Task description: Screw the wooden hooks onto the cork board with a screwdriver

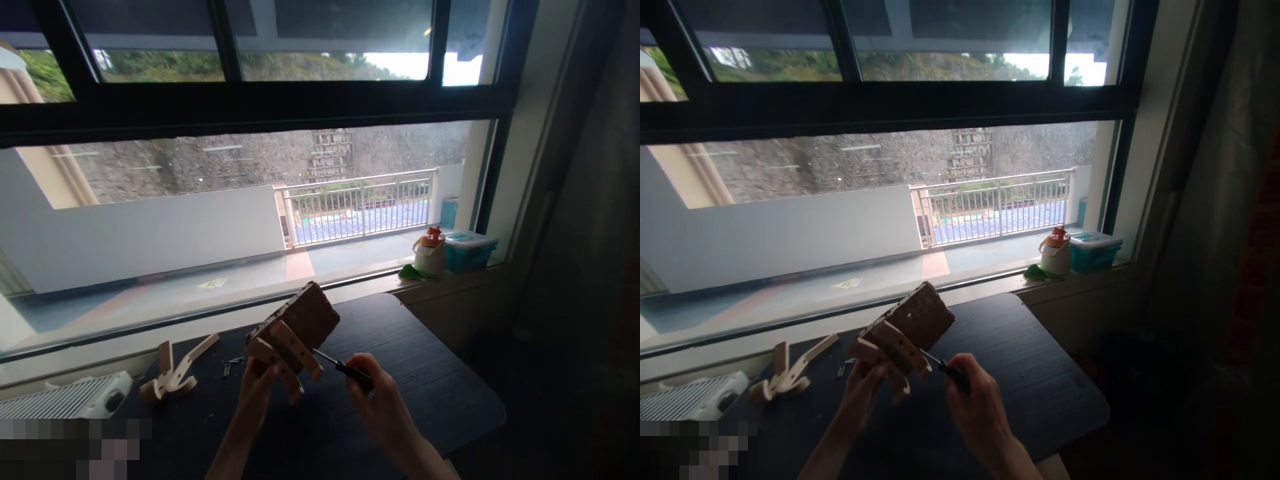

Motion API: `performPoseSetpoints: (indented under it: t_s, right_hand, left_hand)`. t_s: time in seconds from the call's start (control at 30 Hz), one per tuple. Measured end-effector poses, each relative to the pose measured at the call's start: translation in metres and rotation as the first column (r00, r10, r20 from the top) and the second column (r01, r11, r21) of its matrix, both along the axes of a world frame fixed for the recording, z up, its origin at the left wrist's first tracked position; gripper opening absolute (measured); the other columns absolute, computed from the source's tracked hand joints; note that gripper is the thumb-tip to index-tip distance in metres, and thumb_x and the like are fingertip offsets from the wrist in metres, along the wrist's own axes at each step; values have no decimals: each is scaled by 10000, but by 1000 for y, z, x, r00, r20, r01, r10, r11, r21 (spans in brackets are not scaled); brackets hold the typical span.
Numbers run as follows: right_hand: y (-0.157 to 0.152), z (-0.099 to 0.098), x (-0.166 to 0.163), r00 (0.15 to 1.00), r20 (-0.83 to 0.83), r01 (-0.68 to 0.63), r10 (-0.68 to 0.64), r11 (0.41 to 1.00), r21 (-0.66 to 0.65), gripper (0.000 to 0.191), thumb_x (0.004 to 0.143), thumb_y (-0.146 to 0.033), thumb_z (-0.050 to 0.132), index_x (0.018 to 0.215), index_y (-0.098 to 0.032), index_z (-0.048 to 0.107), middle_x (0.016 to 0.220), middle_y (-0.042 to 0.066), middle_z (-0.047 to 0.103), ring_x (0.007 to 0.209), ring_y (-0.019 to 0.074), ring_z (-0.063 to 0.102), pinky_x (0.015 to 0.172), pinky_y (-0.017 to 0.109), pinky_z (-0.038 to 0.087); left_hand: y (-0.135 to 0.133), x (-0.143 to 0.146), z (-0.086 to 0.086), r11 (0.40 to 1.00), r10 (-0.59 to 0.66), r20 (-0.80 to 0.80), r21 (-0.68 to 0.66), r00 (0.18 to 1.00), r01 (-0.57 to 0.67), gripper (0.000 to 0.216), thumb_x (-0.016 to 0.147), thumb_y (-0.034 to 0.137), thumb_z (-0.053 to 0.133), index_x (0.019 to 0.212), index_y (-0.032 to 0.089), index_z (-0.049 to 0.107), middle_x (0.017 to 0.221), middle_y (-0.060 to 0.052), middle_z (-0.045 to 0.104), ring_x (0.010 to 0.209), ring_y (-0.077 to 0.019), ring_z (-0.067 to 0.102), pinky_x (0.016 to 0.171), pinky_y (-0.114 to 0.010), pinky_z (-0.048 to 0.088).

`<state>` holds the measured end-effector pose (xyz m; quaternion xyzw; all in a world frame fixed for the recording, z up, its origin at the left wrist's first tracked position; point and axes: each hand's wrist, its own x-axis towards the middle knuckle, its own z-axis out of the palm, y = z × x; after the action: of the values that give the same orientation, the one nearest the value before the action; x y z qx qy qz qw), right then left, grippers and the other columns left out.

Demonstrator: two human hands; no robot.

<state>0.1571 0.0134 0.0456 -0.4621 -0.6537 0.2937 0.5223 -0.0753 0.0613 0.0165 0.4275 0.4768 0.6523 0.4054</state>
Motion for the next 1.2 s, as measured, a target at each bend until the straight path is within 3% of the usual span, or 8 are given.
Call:
performPoseSetpoints:
  t_s: [0.17, 0.27, 0.47, 0.67, 0.83, 0.97, 1.07, 1.2]
  right_hand:
    - [33, -5, -10, 999, 40, -22, 23, 1000, -15, 279, 823, -273, 500, 1045, -199, 652, 987, 66, 690, 925, 220, 629, 833, 343, 474]
    - [62, -17, -14, 997, 29, -63, 66, 995, -75, 286, 802, -273, 517, 1017, -179, 680, 933, 70, 709, 877, 229, 648, 803, 350, 493]
    - [100, -39, -18, 984, 157, -81, 88, 995, -50, 247, 781, -252, 514, 935, -193, 697, 878, 52, 714, 837, 224, 652, 774, 342, 480]
    - [102, -34, -23, 942, 328, -77, 73, 997, -2, 217, 770, -219, 546, 942, -223, 678, 817, 36, 687, 752, 208, 628, 693, 306, 424]
    - [93, -26, -28, 722, 692, -148, -25, 971, 190, 201, 853, -154, 453, 922, -211, 633, 828, 31, 641, 692, 146, 594, 601, 245, 366]
    - [94, -25, -27, 582, 807, -207, -98, 942, 264, 212, 847, -84, 453, 932, -201, 608, 839, 34, 622, 704, 161, 573, 568, 265, 332]
    - [99, -24, -23, 562, 821, -246, -99, 928, 280, 213, 852, -88, 461, 960, -209, 600, 869, 30, 619, 728, 167, 565, 563, 275, 310]
    - [104, -24, -20, 610, 790, -253, -60, 930, 266, 195, 877, -128, 440, 949, -211, 601, 844, 23, 607, 670, 136, 535, 553, 272, 277]
  left_hand:
    - [29, 1, -5, 998, 6, -41, 66, 999, -3, 401, 579, 325, 777, 888, 158, 582, 819, 13, 615, 805, -172, 592, 707, -277, 481]
    - [45, 1, -4, 996, 30, -51, 85, 998, -26, 432, 568, 343, 773, 905, 161, 572, 827, 15, 619, 800, -175, 595, 708, -283, 480]
    - [55, 1, -8, 995, 73, -106, 68, 992, -66, 414, 533, 336, 783, 848, 167, 573, 752, 34, 607, 731, -161, 585, 653, -268, 476]
    - [59, 5, -13, 1000, 15, -168, 3, 986, -14, 525, 532, 333, 796, 987, 169, 593, 845, 2, 670, 800, -193, 629, 716, -304, 503]
    - [62, 6, -16, 997, -6, -198, -72, 980, -8, 475, 537, 359, 799, 933, 156, 634, 816, -21, 706, 771, -221, 650, 704, -331, 517]
    - [62, 5, -17, 996, -2, -209, -89, 978, -17, 450, 545, 372, 795, 911, 161, 640, 814, -11, 711, 778, -218, 652, 706, -320, 513]
    - [64, 2, -18, 995, -3, -210, -98, 978, -18, 455, 533, 378, 800, 896, 157, 637, 786, 0, 704, 753, -206, 647, 702, -313, 505]
    - [66, -1, -20, 995, -19, -205, -104, 979, -3, 462, 508, 377, 811, 873, 155, 635, 762, 6, 697, 736, -198, 639, 695, -306, 499]
